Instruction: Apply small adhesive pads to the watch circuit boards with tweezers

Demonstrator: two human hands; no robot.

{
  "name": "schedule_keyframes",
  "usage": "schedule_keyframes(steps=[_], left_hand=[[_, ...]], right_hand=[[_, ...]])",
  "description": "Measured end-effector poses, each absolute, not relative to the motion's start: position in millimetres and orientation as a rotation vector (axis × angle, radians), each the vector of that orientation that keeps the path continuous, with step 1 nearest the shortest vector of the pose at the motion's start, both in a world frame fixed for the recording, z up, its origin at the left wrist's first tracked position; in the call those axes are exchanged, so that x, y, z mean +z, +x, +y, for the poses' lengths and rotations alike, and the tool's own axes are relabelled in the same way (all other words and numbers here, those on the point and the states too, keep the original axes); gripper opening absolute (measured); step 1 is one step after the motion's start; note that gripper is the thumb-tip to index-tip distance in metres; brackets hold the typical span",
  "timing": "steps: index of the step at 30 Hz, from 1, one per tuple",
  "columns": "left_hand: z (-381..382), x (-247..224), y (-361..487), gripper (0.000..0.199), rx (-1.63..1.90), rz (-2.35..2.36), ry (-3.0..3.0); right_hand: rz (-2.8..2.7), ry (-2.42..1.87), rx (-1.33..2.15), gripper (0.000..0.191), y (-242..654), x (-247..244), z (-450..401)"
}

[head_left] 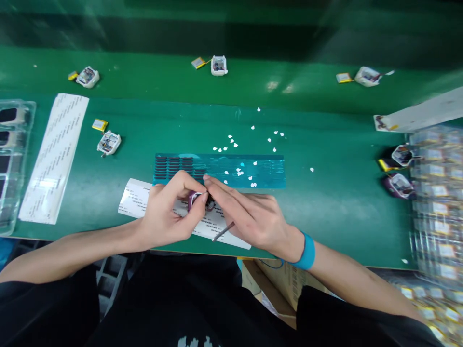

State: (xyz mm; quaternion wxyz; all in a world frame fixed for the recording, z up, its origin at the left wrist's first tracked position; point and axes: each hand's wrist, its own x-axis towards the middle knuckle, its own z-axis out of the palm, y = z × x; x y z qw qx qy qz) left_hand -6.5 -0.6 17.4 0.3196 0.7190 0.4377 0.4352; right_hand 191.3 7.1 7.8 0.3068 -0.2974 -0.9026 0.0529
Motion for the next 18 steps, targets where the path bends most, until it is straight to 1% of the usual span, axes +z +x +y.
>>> schedule_keyframes(steps=[3, 5, 9, 12, 14, 16, 18], left_hand=[[-0.1, 19.4, -5.8, 0.012, 1.096, 1.118, 1.792], [0.5, 21.0, -5.7, 0.012, 1.085, 1.095, 1.764], [1.0, 21.4, -7.6, 0.011, 1.062, 1.116, 1.831], [-0.2, 18.6, -9.8, 0.014, 1.066, 1.068, 1.945], [-2.1, 16.9, -10.6, 0.018, 1.105, 1.012, 2.046], [-4.6, 16.5, -10.8, 0.021, 1.139, 0.999, 2.106], [-6.7, 17.6, -11.1, 0.024, 1.172, 1.01, 2.084]], right_hand=[[-2.305, -0.795, 0.355, 0.039, 190.2, 6.8, 7.8], [-2.187, -0.838, 0.569, 0.033, 189.2, 9.2, 8.8], [-1.907, -1.011, 1.107, 0.019, 186.3, 18.2, 13.2], [-1.648, -1.033, 1.558, 0.016, 184.8, 22.3, 16.5], [-1.525, -0.989, 1.78, 0.015, 185.2, 23.8, 17.8], [-1.488, -0.958, 1.848, 0.015, 187.7, 26.0, 19.5], [-1.569, -0.952, 1.812, 0.015, 192.9, 29.7, 23.4]])
